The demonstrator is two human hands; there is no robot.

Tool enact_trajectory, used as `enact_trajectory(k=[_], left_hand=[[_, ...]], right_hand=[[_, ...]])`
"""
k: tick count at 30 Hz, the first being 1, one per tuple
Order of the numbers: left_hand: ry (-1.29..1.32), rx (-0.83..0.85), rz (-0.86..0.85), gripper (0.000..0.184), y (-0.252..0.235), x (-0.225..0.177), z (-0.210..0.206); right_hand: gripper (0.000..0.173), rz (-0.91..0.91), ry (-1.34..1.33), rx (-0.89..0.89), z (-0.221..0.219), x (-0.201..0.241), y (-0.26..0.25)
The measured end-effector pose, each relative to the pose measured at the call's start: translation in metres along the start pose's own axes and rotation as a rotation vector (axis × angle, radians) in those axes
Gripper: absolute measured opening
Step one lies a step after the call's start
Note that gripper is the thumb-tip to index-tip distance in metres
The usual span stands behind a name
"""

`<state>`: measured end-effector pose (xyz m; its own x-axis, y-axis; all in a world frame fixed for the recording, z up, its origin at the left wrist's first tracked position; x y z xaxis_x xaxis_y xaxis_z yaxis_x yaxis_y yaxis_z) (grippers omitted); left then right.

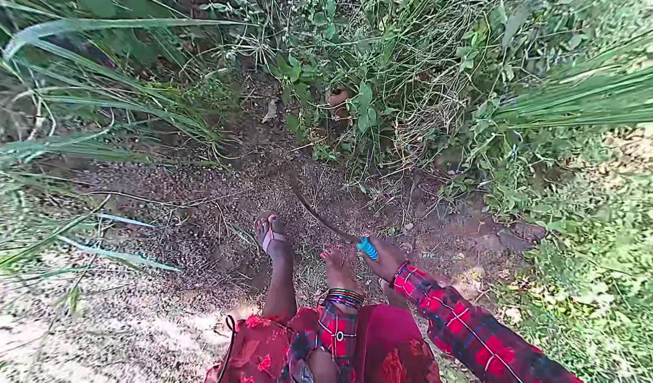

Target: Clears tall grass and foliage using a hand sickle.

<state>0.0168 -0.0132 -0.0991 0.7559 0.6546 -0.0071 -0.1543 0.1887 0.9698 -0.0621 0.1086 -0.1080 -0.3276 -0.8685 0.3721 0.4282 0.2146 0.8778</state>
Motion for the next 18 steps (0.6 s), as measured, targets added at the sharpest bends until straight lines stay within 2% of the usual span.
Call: enact_trajectory(k=[2, 4, 6, 7, 9, 11, 12, 14, 16, 18], left_hand=[[0.009, -0.017, 0.007, 0.061, 0.001, -0.001, 0.001], [0.006, 0.006, 0.002, 0.061, 0.001, -0.003, 0.003], [-0.004, 0.009, -0.013, 0.061, -0.002, -0.006, 0.006], [-0.004, 0.014, -0.015, 0.061, -0.004, -0.007, 0.008], [0.017, 0.028, 0.002, 0.061, -0.003, -0.006, 0.009], [0.044, 0.039, 0.021, 0.060, -0.001, -0.009, 0.006], [0.046, 0.046, 0.037, 0.060, 0.001, -0.008, 0.007], [0.055, 0.059, 0.049, 0.061, 0.003, -0.010, 0.005], [0.069, 0.066, 0.053, 0.062, 0.003, -0.013, 0.004], [0.073, 0.077, 0.050, 0.063, 0.001, -0.015, 0.003]], right_hand=[[0.053, 0.052, 0.187, 0.258, -0.009, 0.031, -0.038], [0.049, 0.098, 0.413, 0.330, 0.018, 0.036, -0.073], [0.039, 0.073, 0.577, 0.203, 0.089, 0.004, -0.096], [0.036, -0.018, 0.597, 0.113, 0.138, -0.026, -0.098], [0.046, -0.299, 0.452, -0.115, 0.239, -0.104, -0.072], [0.056, -0.483, 0.295, -0.313, 0.303, -0.155, -0.030], [0.054, -0.505, 0.270, -0.363, 0.310, -0.167, -0.011], [0.049, -0.529, 0.213, -0.408, 0.285, -0.163, 0.013], [0.048, -0.525, 0.090, -0.424, 0.227, -0.137, 0.020], [0.049, -0.432, -0.023, -0.373, 0.155, -0.107, 0.016]])
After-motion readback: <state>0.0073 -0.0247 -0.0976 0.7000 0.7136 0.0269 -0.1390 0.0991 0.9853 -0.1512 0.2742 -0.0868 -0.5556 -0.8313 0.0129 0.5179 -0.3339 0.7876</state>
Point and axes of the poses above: each hand's wrist, its own y-axis away from the middle knuckle, its own z-axis out of the back of the hand, x = y × z, the point moved 10 cm from there along -y, towards the middle knuckle, and after that the axes turned 4 degrees about -y, right-handed, at the moved point
